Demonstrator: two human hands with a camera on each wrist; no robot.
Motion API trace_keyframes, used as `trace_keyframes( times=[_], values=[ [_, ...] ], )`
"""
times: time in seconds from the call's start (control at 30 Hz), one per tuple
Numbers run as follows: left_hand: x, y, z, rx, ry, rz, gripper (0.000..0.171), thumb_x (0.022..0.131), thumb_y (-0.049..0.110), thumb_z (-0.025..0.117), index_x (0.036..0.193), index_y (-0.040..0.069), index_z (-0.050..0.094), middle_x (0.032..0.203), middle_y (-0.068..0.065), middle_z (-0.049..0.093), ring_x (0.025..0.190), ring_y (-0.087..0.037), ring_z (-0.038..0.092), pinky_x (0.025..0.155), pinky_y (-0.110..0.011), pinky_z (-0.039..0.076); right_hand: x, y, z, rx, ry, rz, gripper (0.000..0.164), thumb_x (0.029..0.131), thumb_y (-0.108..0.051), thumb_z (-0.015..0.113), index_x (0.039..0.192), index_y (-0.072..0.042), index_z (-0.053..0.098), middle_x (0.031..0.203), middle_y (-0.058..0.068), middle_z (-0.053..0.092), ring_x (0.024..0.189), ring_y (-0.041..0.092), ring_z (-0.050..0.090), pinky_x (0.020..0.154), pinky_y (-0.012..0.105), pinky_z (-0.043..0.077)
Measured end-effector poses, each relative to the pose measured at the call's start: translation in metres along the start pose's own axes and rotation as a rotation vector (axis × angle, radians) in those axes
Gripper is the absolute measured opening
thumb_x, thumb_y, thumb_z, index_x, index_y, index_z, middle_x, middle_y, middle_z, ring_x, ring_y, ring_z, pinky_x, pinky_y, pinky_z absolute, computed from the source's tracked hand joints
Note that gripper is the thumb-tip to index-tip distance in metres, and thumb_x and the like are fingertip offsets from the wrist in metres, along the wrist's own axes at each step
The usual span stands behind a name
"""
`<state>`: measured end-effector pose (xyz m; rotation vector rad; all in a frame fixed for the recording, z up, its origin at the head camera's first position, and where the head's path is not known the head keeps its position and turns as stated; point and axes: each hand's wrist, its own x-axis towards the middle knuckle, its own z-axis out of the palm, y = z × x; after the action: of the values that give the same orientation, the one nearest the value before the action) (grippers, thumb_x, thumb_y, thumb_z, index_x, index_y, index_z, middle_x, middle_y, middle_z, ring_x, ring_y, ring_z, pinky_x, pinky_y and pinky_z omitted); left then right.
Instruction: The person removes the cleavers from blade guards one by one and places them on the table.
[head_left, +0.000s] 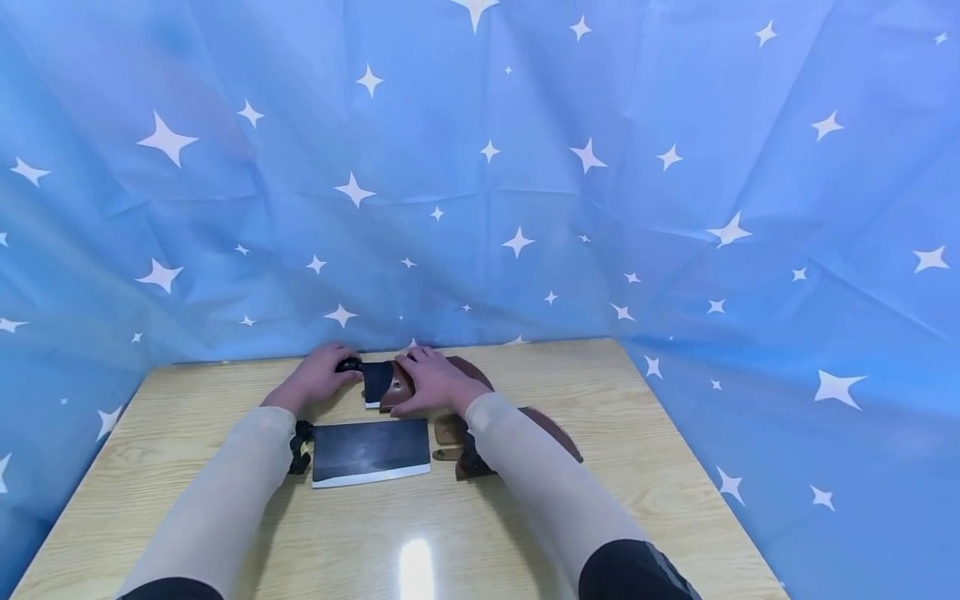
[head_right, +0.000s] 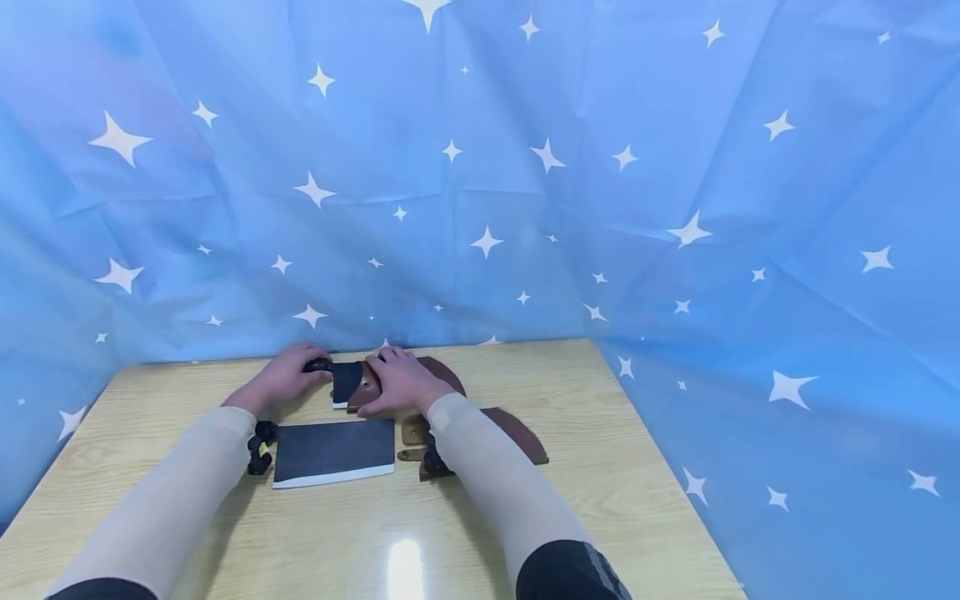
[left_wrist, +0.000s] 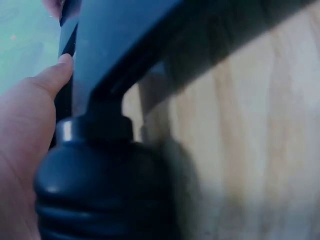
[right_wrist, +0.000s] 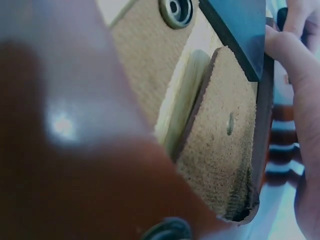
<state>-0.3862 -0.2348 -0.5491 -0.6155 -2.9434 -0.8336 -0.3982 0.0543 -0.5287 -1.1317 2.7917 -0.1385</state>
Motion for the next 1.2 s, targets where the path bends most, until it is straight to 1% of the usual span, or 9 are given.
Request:
trace_keyframes(
  times=[0.13, 0.23, 0.3, 0.53, 0.77, 0.83, 0.97, 1.1, 1.2],
  values=[
    [-0.005, 0.005, 0.002, 0.016, 0.022, 0.016, 0.040, 0.110, 0.025, 0.073, 0.140, 0.000, 0.069, 0.143, -0.026, 0.062, 0.136, -0.051, 0.056, 0.114, -0.068, 0.043, -0.004, 0.000, 0.002, -0.019, 0.017, 0.013, 0.112, 0.088, -0.084, 0.072, 0.174, -0.020, 0.037, 0.171, 0.009, 0.041, 0.162, 0.033, 0.033, 0.131, 0.050, 0.031],
    [-0.007, 0.007, 0.003, 0.030, 0.045, 0.020, 0.040, 0.110, 0.025, 0.074, 0.142, 0.002, 0.070, 0.142, -0.024, 0.063, 0.136, -0.050, 0.056, 0.114, -0.068, 0.044, -0.005, 0.001, 0.002, -0.030, 0.026, 0.017, 0.113, 0.089, -0.084, 0.069, 0.175, -0.020, 0.034, 0.172, 0.009, 0.039, 0.162, 0.032, 0.033, 0.130, 0.050, 0.031],
    [-0.008, 0.007, 0.002, 0.038, 0.060, 0.026, 0.040, 0.110, 0.025, 0.074, 0.143, 0.003, 0.070, 0.142, -0.023, 0.064, 0.136, -0.049, 0.057, 0.115, -0.068, 0.043, -0.005, 0.001, 0.002, -0.032, 0.032, 0.017, 0.114, 0.090, -0.085, 0.067, 0.176, -0.019, 0.032, 0.174, 0.010, 0.037, 0.162, 0.032, 0.032, 0.131, 0.049, 0.029],
    [-0.007, 0.010, -0.003, 0.035, 0.114, 0.039, 0.036, 0.110, 0.026, 0.074, 0.138, 0.005, 0.073, 0.137, -0.019, 0.066, 0.132, -0.045, 0.060, 0.113, -0.065, 0.045, -0.009, 0.004, -0.003, -0.049, 0.102, -0.014, 0.114, 0.093, -0.084, 0.064, 0.177, -0.016, 0.029, 0.174, 0.011, 0.035, 0.162, 0.030, 0.031, 0.133, 0.048, 0.024],
    [-0.008, 0.016, -0.004, 0.057, 0.167, 0.082, 0.035, 0.109, 0.029, 0.074, 0.135, 0.005, 0.074, 0.135, -0.017, 0.067, 0.129, -0.043, 0.061, 0.111, -0.064, 0.047, -0.016, 0.007, -0.006, -0.127, 0.145, -0.048, 0.115, 0.094, -0.087, 0.057, 0.178, -0.016, 0.023, 0.177, 0.013, 0.031, 0.164, 0.030, 0.028, 0.134, 0.046, 0.022],
    [-0.009, 0.017, -0.004, 0.057, 0.177, 0.079, 0.035, 0.109, 0.029, 0.075, 0.136, 0.006, 0.074, 0.135, -0.016, 0.067, 0.129, -0.042, 0.061, 0.112, -0.063, 0.048, -0.018, 0.007, -0.007, -0.143, 0.153, -0.055, 0.115, 0.095, -0.087, 0.057, 0.178, -0.015, 0.023, 0.177, 0.013, 0.032, 0.163, 0.030, 0.029, 0.134, 0.046, 0.022],
    [-0.010, 0.020, -0.005, 0.052, 0.189, 0.081, 0.035, 0.108, 0.028, 0.076, 0.136, 0.007, 0.075, 0.134, -0.015, 0.068, 0.127, -0.041, 0.062, 0.110, -0.063, 0.049, -0.021, 0.005, -0.009, -0.154, 0.162, -0.061, 0.114, 0.095, -0.085, 0.058, 0.178, -0.015, 0.024, 0.174, 0.012, 0.035, 0.160, 0.029, 0.033, 0.133, 0.045, 0.025],
    [-0.012, 0.026, -0.008, 0.048, 0.182, 0.065, 0.036, 0.108, 0.028, 0.076, 0.138, 0.007, 0.075, 0.133, -0.015, 0.067, 0.125, -0.040, 0.062, 0.107, -0.063, 0.050, -0.023, 0.006, -0.010, -0.167, 0.175, -0.066, 0.114, 0.095, -0.084, 0.060, 0.177, -0.014, 0.025, 0.170, 0.010, 0.038, 0.156, 0.029, 0.037, 0.132, 0.045, 0.027],
    [-0.013, 0.031, -0.011, 0.044, 0.178, 0.051, 0.039, 0.108, 0.028, 0.077, 0.140, 0.006, 0.074, 0.131, -0.015, 0.066, 0.123, -0.041, 0.062, 0.105, -0.062, 0.051, -0.023, 0.007, -0.011, -0.170, 0.185, -0.061, 0.114, 0.094, -0.085, 0.059, 0.177, -0.014, 0.025, 0.170, 0.010, 0.038, 0.156, 0.028, 0.037, 0.131, 0.044, 0.028]
  ],
)
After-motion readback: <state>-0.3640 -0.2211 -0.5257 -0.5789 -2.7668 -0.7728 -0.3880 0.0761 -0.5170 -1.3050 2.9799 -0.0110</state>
